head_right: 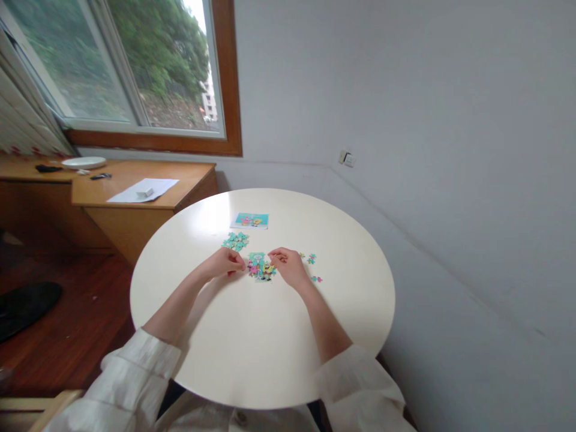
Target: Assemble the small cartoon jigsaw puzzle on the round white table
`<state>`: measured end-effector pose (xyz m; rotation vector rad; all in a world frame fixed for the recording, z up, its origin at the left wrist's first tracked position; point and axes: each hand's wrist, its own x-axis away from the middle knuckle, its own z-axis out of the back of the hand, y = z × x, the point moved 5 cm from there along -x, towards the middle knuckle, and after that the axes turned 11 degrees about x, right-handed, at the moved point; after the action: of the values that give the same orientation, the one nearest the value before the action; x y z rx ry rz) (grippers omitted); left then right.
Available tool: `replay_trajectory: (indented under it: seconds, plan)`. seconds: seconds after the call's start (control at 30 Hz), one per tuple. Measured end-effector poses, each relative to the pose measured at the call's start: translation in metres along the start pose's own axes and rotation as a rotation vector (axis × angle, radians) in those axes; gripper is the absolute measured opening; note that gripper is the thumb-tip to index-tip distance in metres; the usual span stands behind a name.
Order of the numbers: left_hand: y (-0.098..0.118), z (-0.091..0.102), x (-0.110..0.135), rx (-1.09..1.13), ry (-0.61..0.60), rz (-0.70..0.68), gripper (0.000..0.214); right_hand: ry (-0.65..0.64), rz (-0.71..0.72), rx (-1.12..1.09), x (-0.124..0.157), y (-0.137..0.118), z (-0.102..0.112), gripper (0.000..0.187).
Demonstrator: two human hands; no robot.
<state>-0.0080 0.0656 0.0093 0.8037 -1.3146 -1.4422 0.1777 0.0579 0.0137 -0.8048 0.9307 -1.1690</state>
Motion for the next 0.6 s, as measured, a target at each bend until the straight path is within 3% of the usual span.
replay_trajectory:
  seconds: [0.17,0.4,0.6]
  plan:
    - [-0.003,-0.001,-0.002,-0.054,0.003,0.009,0.006,-0.002,0.012,0.008,0.000,0.000,0.000,0.021]
    - [0.004,-0.010,-0.001,-0.274,0.017,-0.172,0.028,-0.008,0.028,0.028,0.002,-0.004,-0.002,0.021]
    - [0.013,-0.022,0.006,-0.444,-0.007,-0.195,0.028,-0.034,0.045,0.064,0.003,-0.007,-0.005,0.020]
